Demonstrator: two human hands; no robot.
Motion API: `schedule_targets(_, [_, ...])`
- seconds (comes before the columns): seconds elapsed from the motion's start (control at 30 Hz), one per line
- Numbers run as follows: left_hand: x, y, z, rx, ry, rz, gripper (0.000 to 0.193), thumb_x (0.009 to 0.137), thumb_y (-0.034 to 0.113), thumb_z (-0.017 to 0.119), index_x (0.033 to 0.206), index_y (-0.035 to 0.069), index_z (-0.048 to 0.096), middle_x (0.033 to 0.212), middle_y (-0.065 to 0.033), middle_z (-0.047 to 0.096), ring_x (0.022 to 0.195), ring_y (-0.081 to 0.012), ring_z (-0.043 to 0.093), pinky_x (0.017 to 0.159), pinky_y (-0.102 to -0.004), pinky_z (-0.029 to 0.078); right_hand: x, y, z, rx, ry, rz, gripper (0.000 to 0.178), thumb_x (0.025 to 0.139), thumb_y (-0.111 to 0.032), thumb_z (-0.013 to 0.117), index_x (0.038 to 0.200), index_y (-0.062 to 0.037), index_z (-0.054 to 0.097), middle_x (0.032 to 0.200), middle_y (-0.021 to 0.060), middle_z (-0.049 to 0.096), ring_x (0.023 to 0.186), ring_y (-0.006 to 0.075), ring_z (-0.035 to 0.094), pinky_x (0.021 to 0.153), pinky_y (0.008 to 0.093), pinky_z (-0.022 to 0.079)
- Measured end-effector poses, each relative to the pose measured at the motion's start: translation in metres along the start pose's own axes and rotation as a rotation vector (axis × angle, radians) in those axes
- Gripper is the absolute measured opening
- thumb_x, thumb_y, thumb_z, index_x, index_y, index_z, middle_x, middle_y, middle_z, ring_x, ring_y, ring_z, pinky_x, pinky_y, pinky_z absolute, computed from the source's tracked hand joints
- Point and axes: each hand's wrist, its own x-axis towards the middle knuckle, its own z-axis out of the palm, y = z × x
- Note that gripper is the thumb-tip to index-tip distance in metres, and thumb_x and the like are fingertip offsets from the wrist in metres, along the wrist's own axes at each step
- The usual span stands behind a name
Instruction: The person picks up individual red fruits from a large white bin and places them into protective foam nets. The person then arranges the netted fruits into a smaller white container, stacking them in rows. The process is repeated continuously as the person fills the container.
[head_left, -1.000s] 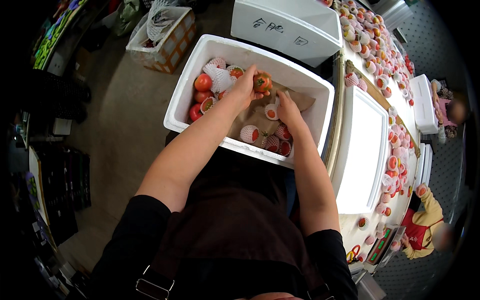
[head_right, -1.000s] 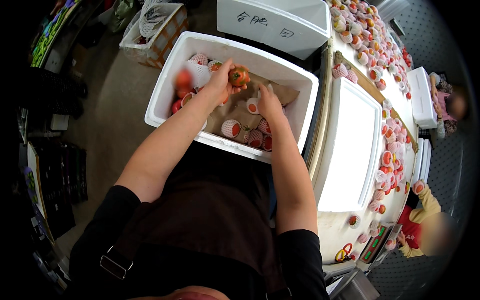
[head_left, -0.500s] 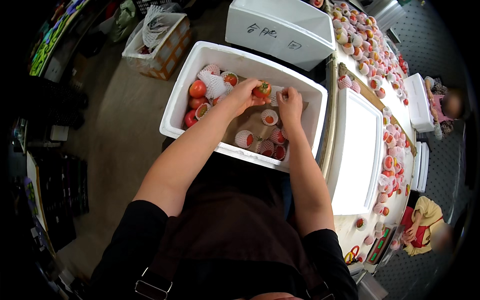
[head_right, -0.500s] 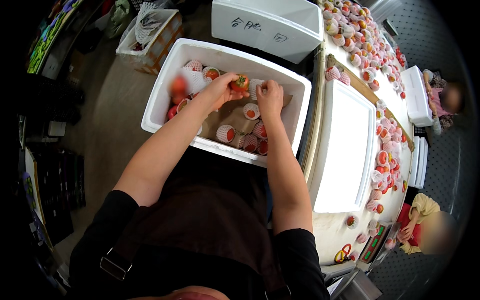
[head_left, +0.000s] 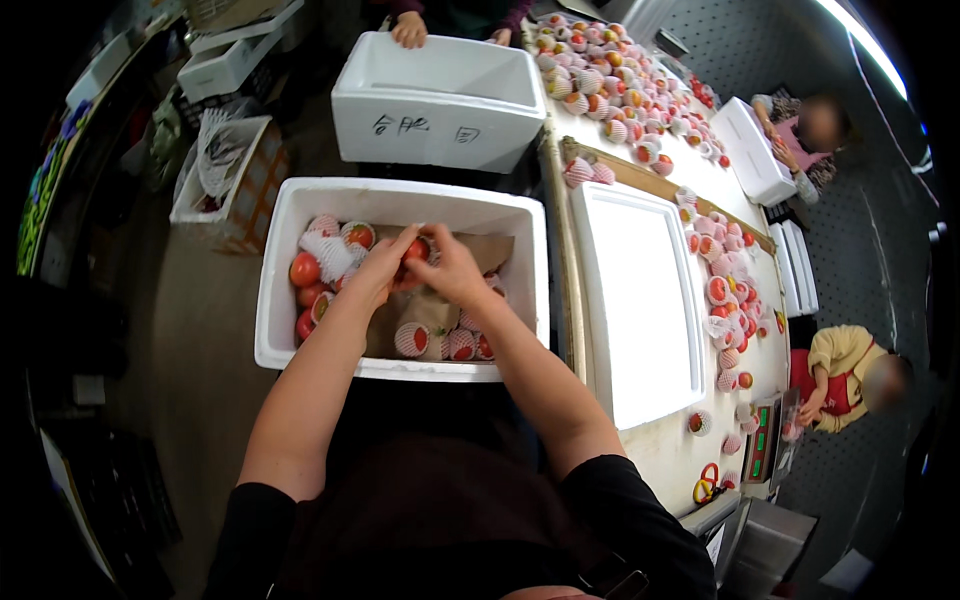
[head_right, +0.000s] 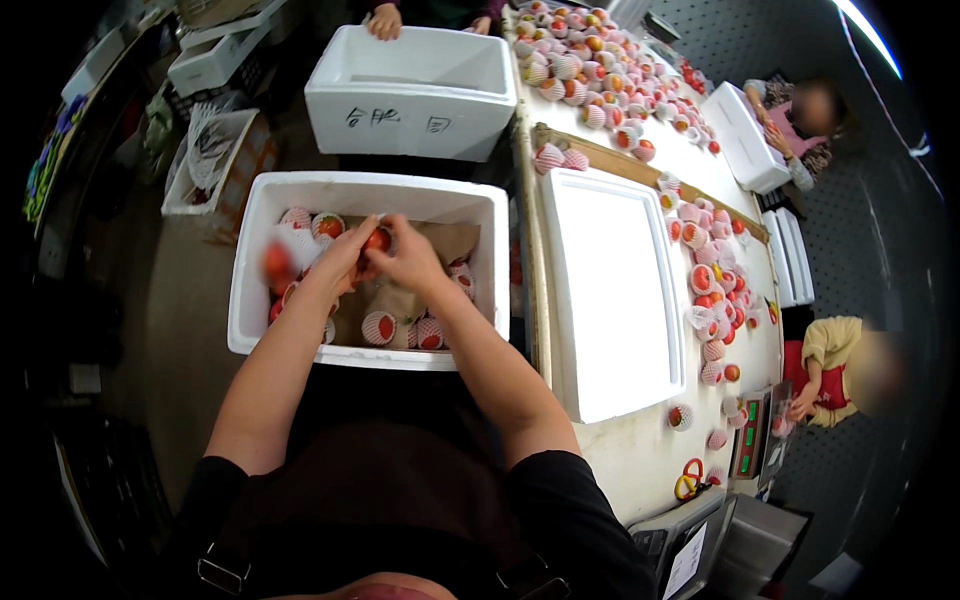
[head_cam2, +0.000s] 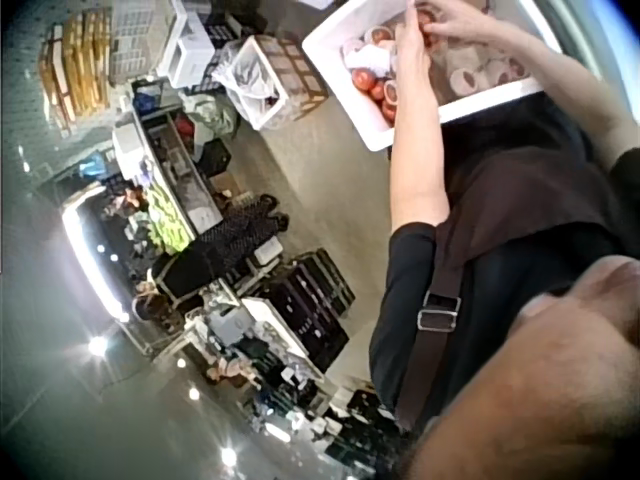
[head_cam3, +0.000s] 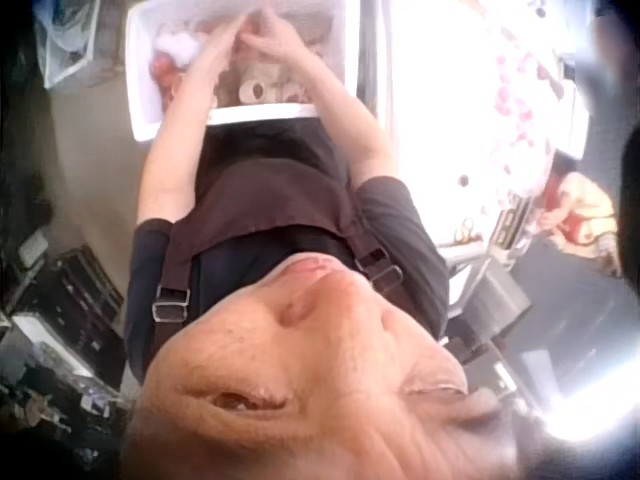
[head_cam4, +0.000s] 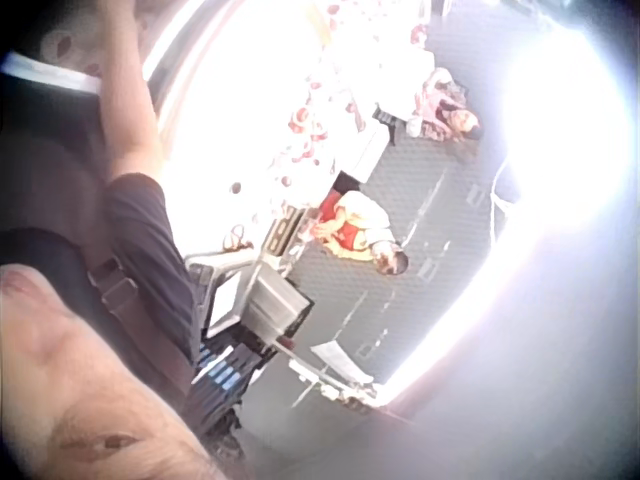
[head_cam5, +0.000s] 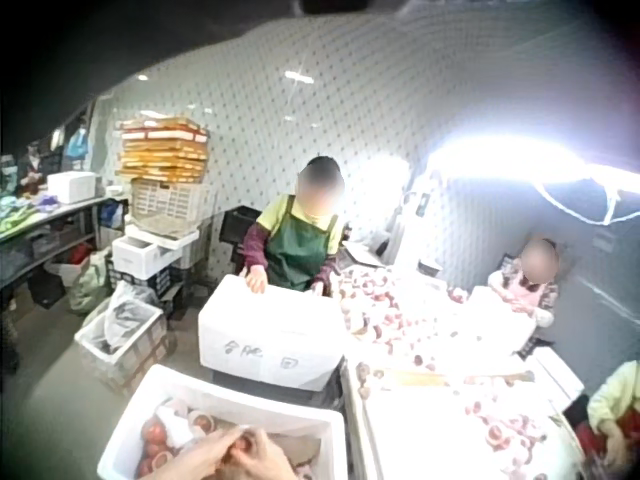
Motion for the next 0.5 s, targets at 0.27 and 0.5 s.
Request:
schedule_targets(0.27, [0.004, -0.002, 0.009, -0.109, 0.035, 0.002, 0.049, 0.097, 0.050, 0.031, 0.120, 0.011, 0.050, 0.107, -0.0092, 0.061, 0.090, -0.0204, 0.061, 0.078, -0.0400, 0.050, 0.012, 0.012, -0.014, 1.170, -0.060, 0.483, 0.040, 0.087, -0.020, 0.066, 0.120, -0.0056, 0.047, 0.106, 0.0118, 0.061, 0.096, 0.0214, 0.063, 0.083, 0.0334, 0.053])
schedule_targets(0.5, [0.002, 0.002, 0.003, -0.408, -0.137, 0.065, 0.025, 0.092, 0.023, 0.044, 0.112, 0.012, 0.054, 0.106, -0.0068, 0.060, 0.102, -0.0193, 0.057, 0.088, -0.0427, 0.047, 0.015, 0.011, -0.028, 1.251, -0.146, 0.557, 0.036, 0.086, -0.017, 0.065, 0.116, -0.0087, 0.046, 0.116, 0.0122, 0.056, 0.101, 0.0206, 0.061, 0.066, 0.0324, 0.058])
